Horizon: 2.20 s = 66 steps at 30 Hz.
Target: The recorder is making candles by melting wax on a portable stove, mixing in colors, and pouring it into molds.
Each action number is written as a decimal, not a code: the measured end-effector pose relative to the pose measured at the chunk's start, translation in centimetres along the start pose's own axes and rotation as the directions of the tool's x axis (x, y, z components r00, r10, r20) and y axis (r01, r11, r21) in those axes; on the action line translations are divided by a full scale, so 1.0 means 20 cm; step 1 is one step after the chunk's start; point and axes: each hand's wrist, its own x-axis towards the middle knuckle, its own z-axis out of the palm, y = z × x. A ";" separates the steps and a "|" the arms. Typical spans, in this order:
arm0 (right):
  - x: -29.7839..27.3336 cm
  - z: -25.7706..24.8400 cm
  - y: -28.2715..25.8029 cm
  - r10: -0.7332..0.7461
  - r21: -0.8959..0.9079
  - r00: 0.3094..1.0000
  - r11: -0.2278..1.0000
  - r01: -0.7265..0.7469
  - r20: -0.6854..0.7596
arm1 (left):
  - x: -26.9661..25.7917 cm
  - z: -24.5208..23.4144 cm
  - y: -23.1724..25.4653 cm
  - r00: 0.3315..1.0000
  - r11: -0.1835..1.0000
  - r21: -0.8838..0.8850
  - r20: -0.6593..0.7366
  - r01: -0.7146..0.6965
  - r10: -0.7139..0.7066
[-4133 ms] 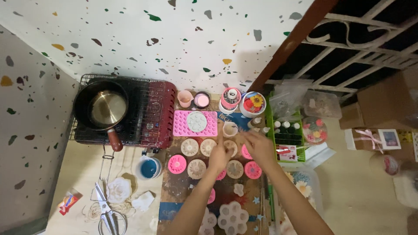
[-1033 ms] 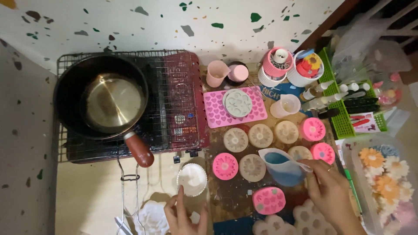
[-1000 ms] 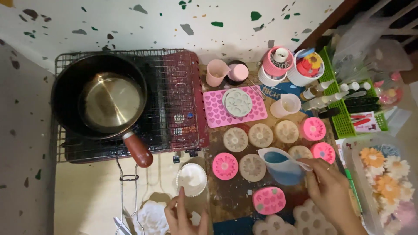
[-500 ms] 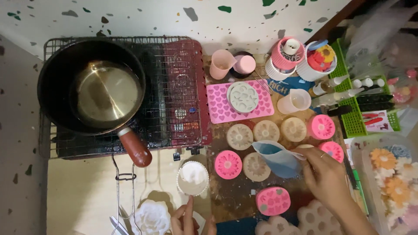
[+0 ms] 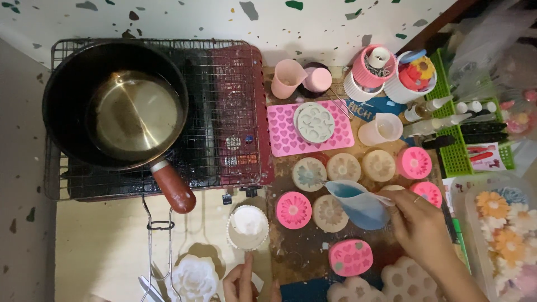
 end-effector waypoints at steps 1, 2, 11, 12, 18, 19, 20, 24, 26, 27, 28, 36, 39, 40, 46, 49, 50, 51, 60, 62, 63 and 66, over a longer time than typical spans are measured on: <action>0.00 0.00 0.00 0.000 -0.001 1.000 1.000 0.000 0.000 | 0.00 0.00 0.00 1.000 1.000 -0.001 0.000 0.000 0.000; 0.00 0.00 0.01 0.003 0.000 1.000 1.000 -0.003 -0.001 | 0.00 0.00 0.01 1.000 1.000 -0.012 -0.001 0.000 0.000; 0.00 -0.03 -0.02 0.042 0.010 0.999 0.999 -0.042 0.005 | 0.00 -0.02 0.06 0.996 0.997 -0.021 0.043 0.073 -0.072; 0.00 -0.03 -0.02 0.034 0.018 0.999 0.999 -0.034 0.003 | 0.00 -0.02 0.06 0.996 0.997 -0.023 0.048 0.071 -0.070; 0.00 -0.04 -0.03 0.036 0.015 0.999 0.999 -0.036 0.029 | -0.01 -0.01 0.07 0.999 0.999 -0.018 0.001 0.052 -0.052; 0.00 -0.04 -0.03 0.035 0.016 0.999 0.999 -0.036 0.030 | -0.01 -0.01 0.08 0.999 0.999 -0.018 0.001 0.052 -0.052; 0.00 -0.04 -0.03 0.028 0.023 0.999 0.999 -0.029 0.028 | -0.01 -0.01 0.09 0.999 0.999 -0.032 -0.019 0.026 -0.026; 0.00 -0.03 -0.01 0.002 0.016 0.999 1.000 -0.003 0.032 | -0.01 -0.01 0.12 0.997 1.000 -0.020 -0.077 -0.021 0.019; -0.01 -0.03 -0.01 0.007 0.004 0.999 1.000 -0.007 0.037 | -0.01 -0.01 0.12 0.997 1.000 -0.026 -0.080 -0.009 0.007; -0.01 -0.03 0.00 0.012 -0.007 0.999 1.000 -0.012 0.040 | -0.01 -0.01 0.12 0.997 0.999 -0.032 -0.082 0.001 -0.004; 0.00 -0.03 -0.01 0.011 -0.007 0.999 1.000 -0.011 0.040 | -0.02 -0.01 0.10 0.997 0.999 -0.032 -0.083 0.001 -0.004; 0.01 -0.06 -0.04 0.040 0.011 0.998 0.999 -0.040 0.054 | -0.02 0.01 0.07 0.997 0.999 -0.018 -0.058 0.050 -0.051; 0.00 -0.04 -0.01 0.046 0.010 0.997 0.999 -0.047 0.055 | -0.02 -0.01 0.06 0.999 1.000 0.006 -0.028 -0.020 0.020; 0.00 -0.04 -0.01 0.047 0.010 0.997 0.999 -0.047 0.054 | -0.02 -0.01 0.06 0.999 1.000 0.007 -0.027 -0.021 0.021; -0.02 -0.03 0.01 0.000 0.012 0.999 1.000 0.000 0.032 | -0.02 -0.01 0.03 0.999 0.999 -0.005 -0.012 -0.048 0.048; -0.03 -0.02 0.03 0.020 0.014 1.000 1.000 -0.020 0.012 | -0.02 0.00 0.03 0.994 0.994 -0.043 -0.040 -0.103 0.101; -0.03 -0.02 0.02 0.078 0.046 0.997 0.996 -0.078 0.002 | -0.02 0.00 0.04 0.999 0.999 -0.022 -0.008 -0.034 0.034; -0.04 -0.02 0.02 0.136 0.078 0.991 0.988 -0.135 -0.006 | -0.03 0.00 0.06 0.999 0.999 0.001 0.023 0.034 -0.034; -0.09 -0.13 0.05 0.278 0.156 0.956 0.953 -0.261 -0.096 | -0.01 0.02 0.14 0.992 0.993 0.015 0.045 0.118 -0.118; -0.08 -0.16 0.07 0.260 0.133 0.960 0.960 -0.246 -0.104 | -0.03 0.04 0.12 0.998 0.998 -0.005 0.020 0.055 -0.054; -0.07 -0.18 0.09 0.237 0.111 0.965 0.968 -0.225 -0.110 | -0.03 0.06 0.10 1.000 1.000 -0.022 -0.013 -0.006 0.006; -0.05 -0.21 0.12 0.162 0.043 0.980 0.987 -0.158 -0.112 | -0.02 0.06 0.11 1.000 1.000 -0.015 -0.009 -0.011 0.011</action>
